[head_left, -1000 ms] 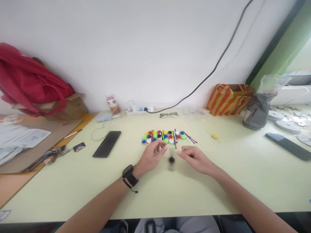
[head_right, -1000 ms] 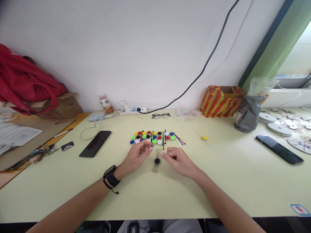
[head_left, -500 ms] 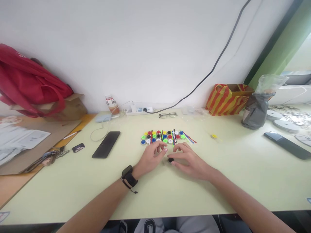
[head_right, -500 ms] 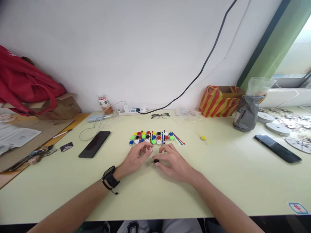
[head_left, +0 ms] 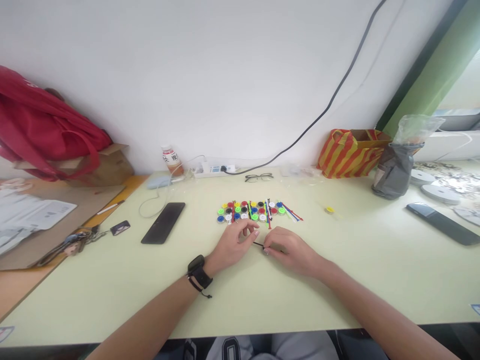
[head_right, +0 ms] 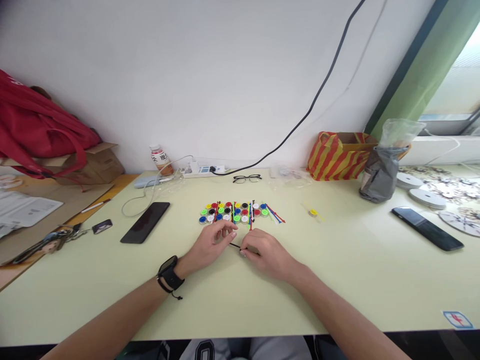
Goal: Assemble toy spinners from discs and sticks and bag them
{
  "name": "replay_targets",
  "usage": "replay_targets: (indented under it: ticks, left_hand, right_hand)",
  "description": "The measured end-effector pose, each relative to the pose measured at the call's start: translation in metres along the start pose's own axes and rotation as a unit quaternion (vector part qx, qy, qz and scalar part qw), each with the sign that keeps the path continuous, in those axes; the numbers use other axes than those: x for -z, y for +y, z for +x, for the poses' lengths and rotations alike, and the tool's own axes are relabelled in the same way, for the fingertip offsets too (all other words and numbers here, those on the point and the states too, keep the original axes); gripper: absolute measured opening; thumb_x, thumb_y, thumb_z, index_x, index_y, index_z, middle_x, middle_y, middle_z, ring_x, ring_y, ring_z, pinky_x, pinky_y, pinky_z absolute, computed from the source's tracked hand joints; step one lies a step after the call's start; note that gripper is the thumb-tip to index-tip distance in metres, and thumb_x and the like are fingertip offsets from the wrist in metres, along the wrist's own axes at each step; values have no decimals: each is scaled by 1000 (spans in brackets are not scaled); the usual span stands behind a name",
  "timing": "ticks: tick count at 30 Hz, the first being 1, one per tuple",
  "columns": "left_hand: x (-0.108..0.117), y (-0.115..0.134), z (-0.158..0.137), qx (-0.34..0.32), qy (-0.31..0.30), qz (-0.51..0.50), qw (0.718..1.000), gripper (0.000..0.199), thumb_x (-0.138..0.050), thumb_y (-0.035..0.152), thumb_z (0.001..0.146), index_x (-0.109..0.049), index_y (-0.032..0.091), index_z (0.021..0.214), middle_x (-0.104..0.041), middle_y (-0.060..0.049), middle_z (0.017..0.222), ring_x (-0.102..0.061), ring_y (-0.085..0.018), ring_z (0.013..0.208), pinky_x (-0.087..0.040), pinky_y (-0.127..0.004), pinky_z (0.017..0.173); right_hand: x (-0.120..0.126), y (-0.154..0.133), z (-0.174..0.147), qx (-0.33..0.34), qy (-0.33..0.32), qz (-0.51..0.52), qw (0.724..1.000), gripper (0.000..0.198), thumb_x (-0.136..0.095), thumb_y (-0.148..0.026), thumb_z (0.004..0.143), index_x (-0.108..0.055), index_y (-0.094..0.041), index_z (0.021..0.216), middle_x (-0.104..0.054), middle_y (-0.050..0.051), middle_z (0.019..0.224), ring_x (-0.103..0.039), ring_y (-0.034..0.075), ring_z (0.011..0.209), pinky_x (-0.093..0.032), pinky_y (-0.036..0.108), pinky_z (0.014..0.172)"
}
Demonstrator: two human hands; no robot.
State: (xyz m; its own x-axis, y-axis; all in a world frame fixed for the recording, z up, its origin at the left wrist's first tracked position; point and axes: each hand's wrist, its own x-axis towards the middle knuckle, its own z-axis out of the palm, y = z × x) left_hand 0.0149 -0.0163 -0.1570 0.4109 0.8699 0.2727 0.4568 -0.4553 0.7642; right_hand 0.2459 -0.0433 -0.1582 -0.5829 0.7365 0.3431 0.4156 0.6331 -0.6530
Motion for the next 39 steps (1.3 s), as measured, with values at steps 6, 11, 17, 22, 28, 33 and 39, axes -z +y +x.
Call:
replay_targets:
  ticks: [6,11,17,22,28,33,39]
  left_hand:
    - [1,0,0,-5,1,1,1000,20,-56,36,101,-69,22,109,-67,-2,88,-57,-17,77,-42,-29,69]
    - [1,0,0,-1,7,-6,1000,22,-56,36,101,-68,22,113,-68,-2,93,-57,-16,79,-43,-29,70]
    - [1,0,0,-5,5,-3,1000,21,-57,34,101,-67,22,114,-68,-2,96,-56,-16,80,-43,-29,71]
    - [1,1,-1,-5,3,3,1000,20,-57,35,101,-68,23,112,-69,-3,96,-56,-17,82,-44,-30,72]
    - [1,1,-1,-7,2,15,1000,20,-58,36,100,-69,23,111,-68,-3,92,-58,-18,82,-44,-31,72]
    - [0,1,-2,-12,-7,21,1000,20,-58,36,100,-69,23,109,-69,-3,93,-61,-19,86,-45,-31,74]
    - [0,1,-2,-9,-18,24,1000,19,-58,36,101,-70,23,109,-69,-4,96,-62,-19,87,-47,-32,76]
  right_hand:
    - [8,9,0,-9,42,-19,999,19,-50,-21,102,-68,-24,103,-73,7,97,-68,22,91,-54,36,82]
    - [48,45,-6,-77,190,-101,974,17,-52,-28,100,-68,-24,100,-73,9,98,-68,24,89,-54,39,82]
    - [86,94,-27,-218,232,-230,920,17,-52,-23,92,-68,-23,90,-75,7,95,-68,22,80,-51,35,74]
    - [89,106,-35,-274,196,-288,896,19,-53,-19,87,-70,-24,86,-75,6,90,-66,25,84,-44,36,67]
    - [77,96,-25,-216,190,-299,910,18,-54,-27,92,-71,-23,87,-73,9,97,-64,28,97,-47,37,76]
    - [55,76,-15,-210,107,-221,946,23,-52,-30,95,-74,-23,91,-73,7,95,-67,22,83,-48,33,70]
    - [47,68,-13,-205,98,-171,959,24,-53,-30,96,-76,-24,101,-72,7,101,-68,21,82,-51,33,71]
